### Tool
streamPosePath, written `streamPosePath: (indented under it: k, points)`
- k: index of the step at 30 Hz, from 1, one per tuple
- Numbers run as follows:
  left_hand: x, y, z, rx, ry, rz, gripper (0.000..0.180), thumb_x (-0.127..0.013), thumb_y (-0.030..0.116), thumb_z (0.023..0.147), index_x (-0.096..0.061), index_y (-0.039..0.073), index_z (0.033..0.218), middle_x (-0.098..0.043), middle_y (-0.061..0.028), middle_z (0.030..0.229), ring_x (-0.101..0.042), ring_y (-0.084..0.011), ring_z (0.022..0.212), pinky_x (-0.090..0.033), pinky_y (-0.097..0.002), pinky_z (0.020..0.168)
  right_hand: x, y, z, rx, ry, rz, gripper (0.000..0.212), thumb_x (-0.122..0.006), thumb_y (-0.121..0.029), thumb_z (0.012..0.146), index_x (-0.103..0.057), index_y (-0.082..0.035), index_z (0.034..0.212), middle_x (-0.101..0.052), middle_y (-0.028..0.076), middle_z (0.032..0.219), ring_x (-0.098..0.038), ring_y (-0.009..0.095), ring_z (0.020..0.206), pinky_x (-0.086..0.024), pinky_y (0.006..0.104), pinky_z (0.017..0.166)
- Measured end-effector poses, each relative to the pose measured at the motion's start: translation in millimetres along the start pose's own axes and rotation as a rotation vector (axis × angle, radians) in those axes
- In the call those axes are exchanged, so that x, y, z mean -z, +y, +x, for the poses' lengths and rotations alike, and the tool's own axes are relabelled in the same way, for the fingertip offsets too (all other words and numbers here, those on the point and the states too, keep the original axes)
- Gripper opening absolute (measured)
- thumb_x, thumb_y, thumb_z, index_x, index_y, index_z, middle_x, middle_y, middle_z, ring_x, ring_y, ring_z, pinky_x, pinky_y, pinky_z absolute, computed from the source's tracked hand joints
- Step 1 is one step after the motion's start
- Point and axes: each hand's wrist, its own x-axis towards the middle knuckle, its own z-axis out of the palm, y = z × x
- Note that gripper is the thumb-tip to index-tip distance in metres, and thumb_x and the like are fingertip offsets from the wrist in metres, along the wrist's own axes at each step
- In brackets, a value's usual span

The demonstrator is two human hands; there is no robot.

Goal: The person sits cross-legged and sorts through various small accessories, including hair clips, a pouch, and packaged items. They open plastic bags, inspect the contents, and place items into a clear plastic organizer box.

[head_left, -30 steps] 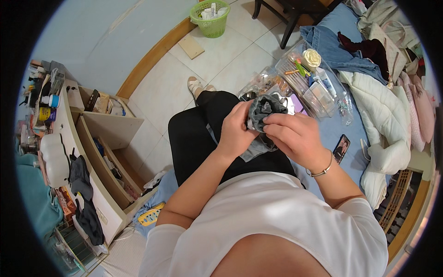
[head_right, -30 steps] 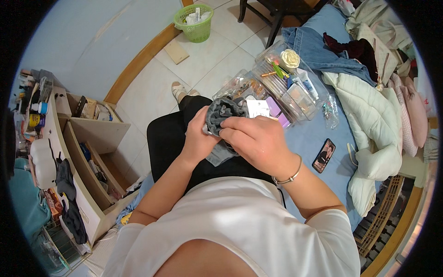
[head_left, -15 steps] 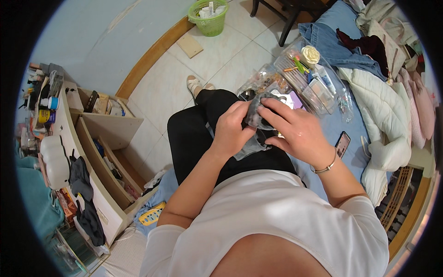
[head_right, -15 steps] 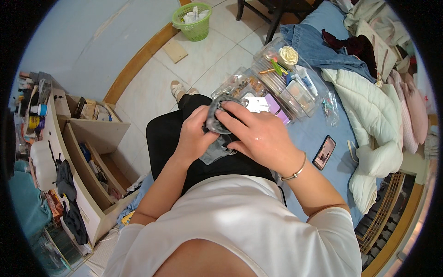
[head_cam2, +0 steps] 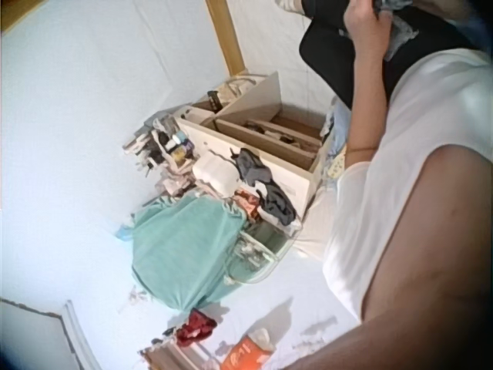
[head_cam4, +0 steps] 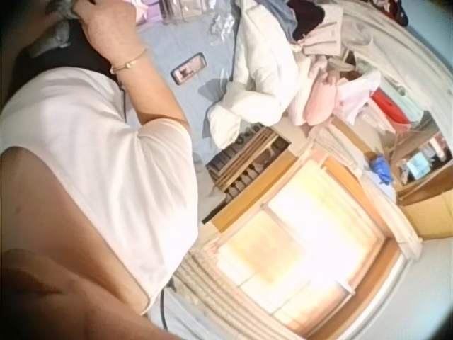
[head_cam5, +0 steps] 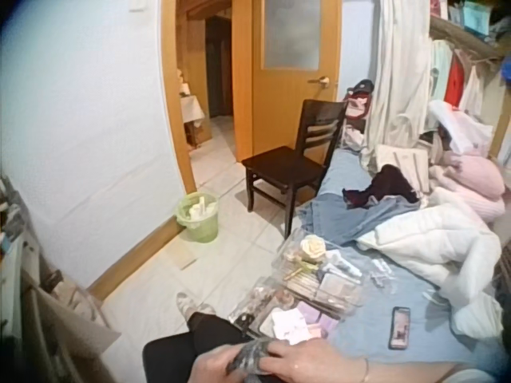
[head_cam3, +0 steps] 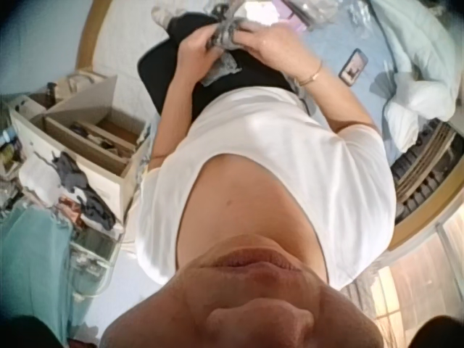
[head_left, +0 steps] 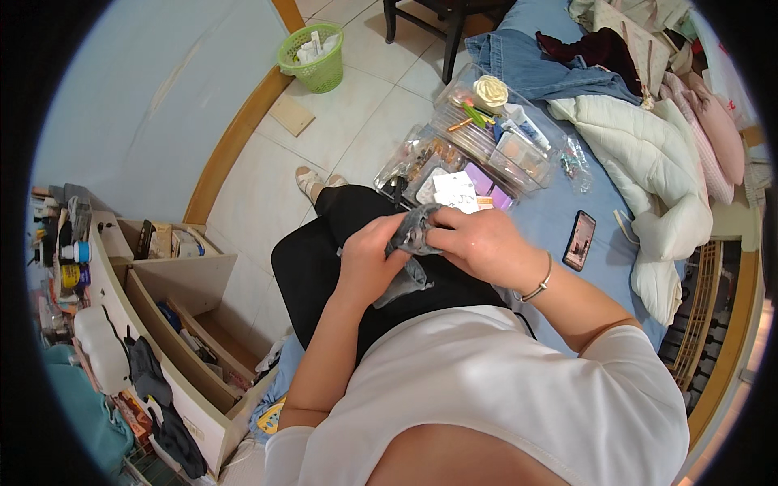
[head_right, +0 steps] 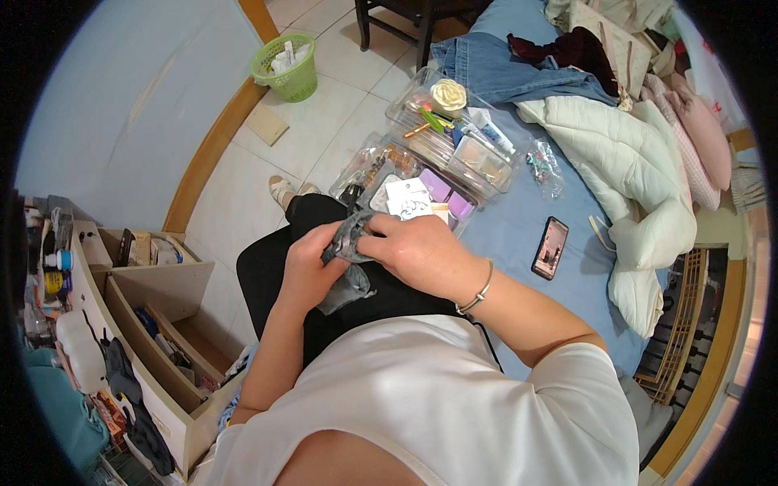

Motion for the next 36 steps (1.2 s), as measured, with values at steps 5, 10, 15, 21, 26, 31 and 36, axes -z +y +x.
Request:
streamPosePath:
  k: [5, 10, 15, 21, 26, 31, 36]
  points:
    - [0.0, 9.2, 1.4, -0.049, -0.024, 0.02, 0.045, -0.077, 0.009, 0.066, -0.063, 0.006, 0.108, -0.062, -0.0094, 0.102, -0.061, -0.0275, 0.092, -0.05, -0.0346, 0.076, 0.7, 4.4, -0.5, -0.036, -0.075, -0.067, 0.019, -0.067, -0.01, 0.069, -0.06, -0.013, 0.086, -0.054, 0.003, 0.081, -0.059, 0.026, 0.064, -0.047, 0.0368, 0.051]
    - [4.3, 5.6, 5.3, -0.059, -0.061, 0.061, 0.031, -0.071, 0.004, 0.071, -0.065, 0.006, 0.102, -0.063, -0.0081, 0.099, -0.062, -0.0265, 0.09, -0.05, -0.0335, 0.075, -0.8, 11.2, -4.7, -0.032, -0.099, -0.031, 0.028, -0.072, -0.014, 0.069, -0.06, -0.014, 0.093, -0.055, 0.004, 0.093, -0.06, 0.025, 0.069, -0.048, 0.0364, 0.055]
    - [9.1, 0.3, 8.1, -0.033, -0.088, 0.0, 0.025, -0.064, -0.002, 0.075, -0.065, 0.003, 0.099, -0.063, -0.01, 0.095, -0.062, -0.0269, 0.086, -0.049, -0.0322, 0.073, 10.8, 8.1, 4.2, -0.128, 0.251, 0.104, 0.045, -0.077, -0.016, 0.066, -0.057, -0.013, 0.105, -0.049, 0.005, 0.119, -0.06, 0.026, 0.079, -0.048, 0.0386, 0.074]
    - [4.9, 3.2, 14.7, 0.049, -0.021, -0.111, 0.023, -0.066, 0.0, 0.077, -0.064, 0.002, 0.1, -0.064, -0.0094, 0.09, -0.061, -0.0212, 0.077, -0.048, -0.0283, 0.07, -4.3, 22.2, 2.0, -0.18, 0.166, 0.276, 0.031, -0.07, -0.024, 0.075, -0.061, -0.01, 0.101, -0.064, 0.008, 0.088, -0.062, 0.028, 0.085, -0.048, 0.0407, 0.076]
    - [10.3, 1.3, 20.3, 0.117, 0.069, -0.145, 0.022, -0.065, 0.0, 0.08, -0.064, 0.002, 0.102, -0.065, -0.0086, 0.087, -0.06, -0.0165, 0.071, -0.048, -0.0259, 0.067, -14.3, 42.2, -2.7, -0.393, 0.187, 0.19, 0.026, -0.06, -0.025, 0.086, -0.06, -0.008, 0.106, -0.063, 0.012, 0.097, -0.061, 0.033, 0.088, -0.049, 0.0415, 0.074]
    - [-3.2, 27.5, 35.8, -0.096, 0.009, -0.014, 0.017, -0.061, 0.002, 0.083, -0.063, 0.001, 0.1, -0.065, -0.0101, 0.086, -0.063, -0.0196, 0.076, -0.049, -0.0274, 0.068, -34.8, 38.8, -3.3, -0.352, 0.049, 0.828, 0.034, -0.046, -0.032, 0.097, -0.056, -0.005, 0.116, -0.061, 0.014, 0.105, -0.058, 0.028, 0.099, -0.045, 0.0366, 0.087]
    - [-16.4, 24.5, 39.3, -0.173, 0.125, 0.066, 0.021, -0.064, 0.002, 0.082, -0.062, 0.003, 0.102, -0.064, -0.0101, 0.088, -0.061, -0.0202, 0.073, -0.049, -0.0288, 0.064, -29.7, 32.4, -12.0, -0.422, -0.176, 1.338, 0.041, -0.052, -0.031, 0.096, -0.05, -0.003, 0.125, -0.06, 0.005, 0.109, -0.054, 0.017, 0.099, -0.043, 0.0321, 0.088]
